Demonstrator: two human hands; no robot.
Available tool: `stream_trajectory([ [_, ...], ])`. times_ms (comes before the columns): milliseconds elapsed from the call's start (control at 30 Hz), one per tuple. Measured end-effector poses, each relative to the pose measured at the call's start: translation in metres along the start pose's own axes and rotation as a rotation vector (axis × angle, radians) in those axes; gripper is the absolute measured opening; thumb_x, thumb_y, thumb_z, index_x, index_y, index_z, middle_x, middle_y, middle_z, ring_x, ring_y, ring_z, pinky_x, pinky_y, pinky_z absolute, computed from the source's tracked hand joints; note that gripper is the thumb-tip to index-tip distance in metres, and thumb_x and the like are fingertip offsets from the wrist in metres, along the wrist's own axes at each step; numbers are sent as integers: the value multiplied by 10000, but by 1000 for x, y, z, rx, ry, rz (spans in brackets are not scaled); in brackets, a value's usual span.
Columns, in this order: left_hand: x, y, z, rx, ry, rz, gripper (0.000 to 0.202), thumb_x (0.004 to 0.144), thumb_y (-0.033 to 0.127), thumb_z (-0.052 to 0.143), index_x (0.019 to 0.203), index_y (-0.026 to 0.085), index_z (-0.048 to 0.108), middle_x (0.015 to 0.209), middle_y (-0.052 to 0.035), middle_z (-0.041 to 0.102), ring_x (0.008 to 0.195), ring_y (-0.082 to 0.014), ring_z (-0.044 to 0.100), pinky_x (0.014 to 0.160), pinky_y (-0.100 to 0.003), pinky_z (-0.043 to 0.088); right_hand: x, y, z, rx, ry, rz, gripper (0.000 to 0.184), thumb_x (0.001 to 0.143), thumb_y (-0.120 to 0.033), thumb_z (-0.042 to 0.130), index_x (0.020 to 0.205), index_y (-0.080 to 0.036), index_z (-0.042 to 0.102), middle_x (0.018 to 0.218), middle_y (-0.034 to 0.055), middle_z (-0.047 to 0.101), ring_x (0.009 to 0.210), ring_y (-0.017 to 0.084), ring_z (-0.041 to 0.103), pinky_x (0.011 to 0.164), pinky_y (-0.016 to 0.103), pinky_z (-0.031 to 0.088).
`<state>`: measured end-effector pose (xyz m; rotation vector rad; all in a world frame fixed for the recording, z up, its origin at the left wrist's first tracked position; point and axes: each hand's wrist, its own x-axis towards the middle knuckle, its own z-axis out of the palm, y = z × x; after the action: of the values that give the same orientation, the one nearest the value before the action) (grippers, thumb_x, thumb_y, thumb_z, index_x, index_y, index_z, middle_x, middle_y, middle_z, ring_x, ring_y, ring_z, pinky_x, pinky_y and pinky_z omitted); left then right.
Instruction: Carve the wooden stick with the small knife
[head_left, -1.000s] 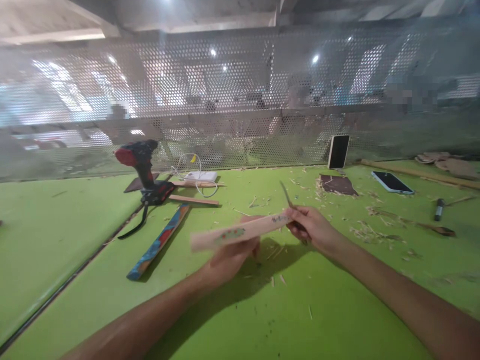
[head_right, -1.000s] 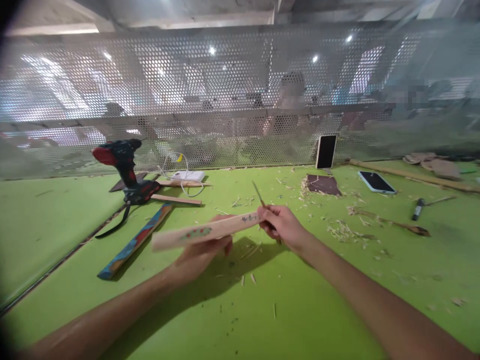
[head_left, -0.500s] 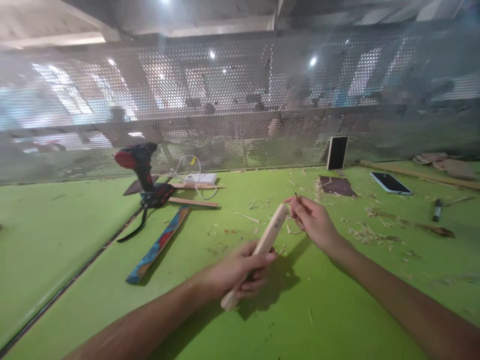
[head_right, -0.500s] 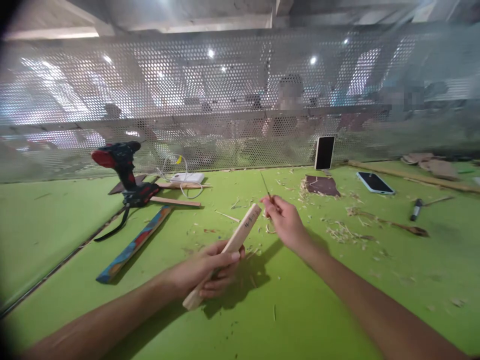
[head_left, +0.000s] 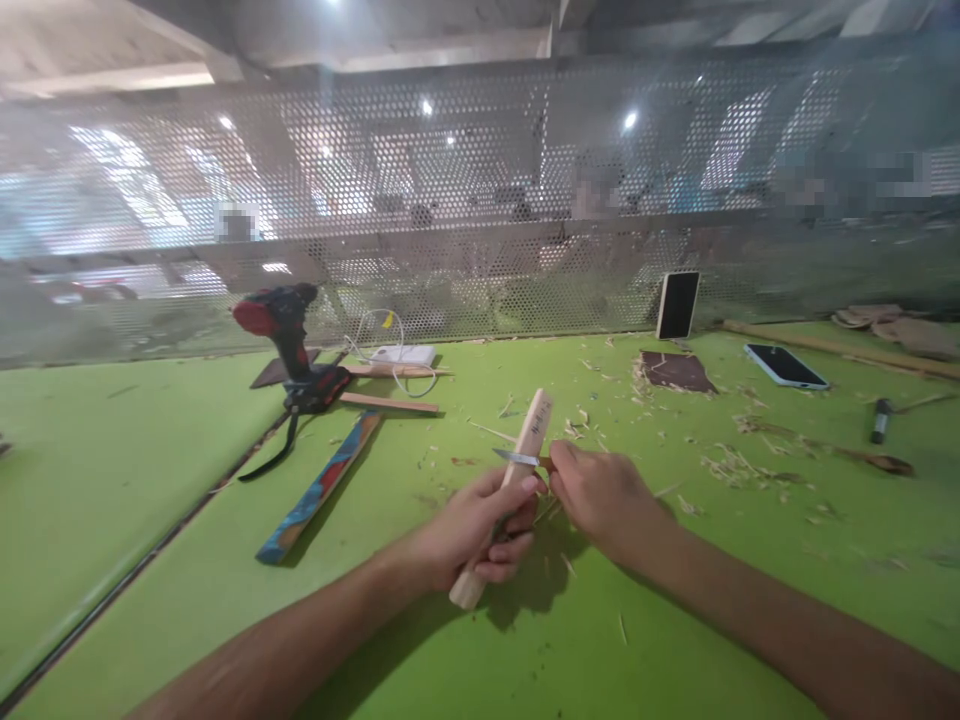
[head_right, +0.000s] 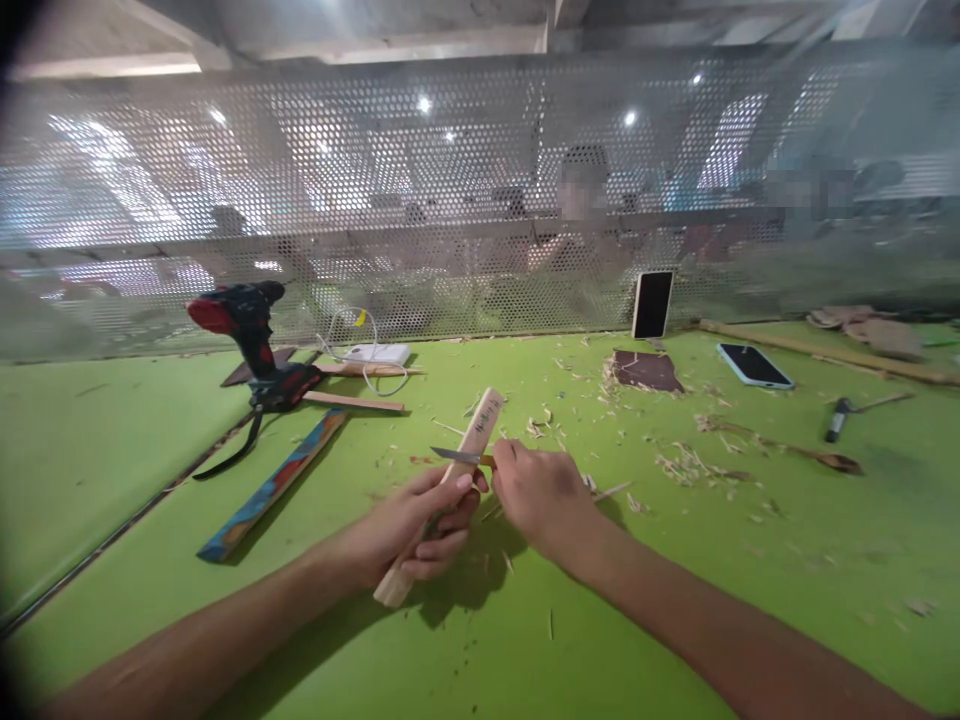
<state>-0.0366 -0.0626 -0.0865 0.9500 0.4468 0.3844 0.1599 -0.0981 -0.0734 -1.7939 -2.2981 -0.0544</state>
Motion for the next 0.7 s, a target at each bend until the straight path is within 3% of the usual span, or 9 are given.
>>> stream_trajectory([
  [267,-1,1,3,141,65,-21,345,972,500,653,952,234,433,663,111,373,421,-25,264,335,-133,249,6,-2,-1,-161,-59,40,331,1031,-109,365,1010,-109,695,709,93,689,493,172,596,410,261,352],
  [400,-1,-2,2,231,126,-13,316,983,489,625,1024,223,459,677,107,383,427,-35,295,339,-156,265,13,8,-5,-109,-148,180,420,1048,-94,281,1081,-75,699,720,122,697,494,182,611,422,272,421],
  [533,0,-7,1,235,130,-19,311,992,473,611,1097,216,471,686,105,391,432,-35,293,337,-157,239,19,26,-14,-78,-86,307,434,1054,-104,268,1056,-84,702,720,132,696,514,204,630,438,298,451],
  [700,1,-6,3,286,121,-7,316,990,496,605,1027,216,463,663,109,401,426,-32,285,342,-156,273,11,10,-8,-34,-80,167,389,1046,-114,305,1016,-146,692,682,82,687,457,167,594,394,254,401],
])
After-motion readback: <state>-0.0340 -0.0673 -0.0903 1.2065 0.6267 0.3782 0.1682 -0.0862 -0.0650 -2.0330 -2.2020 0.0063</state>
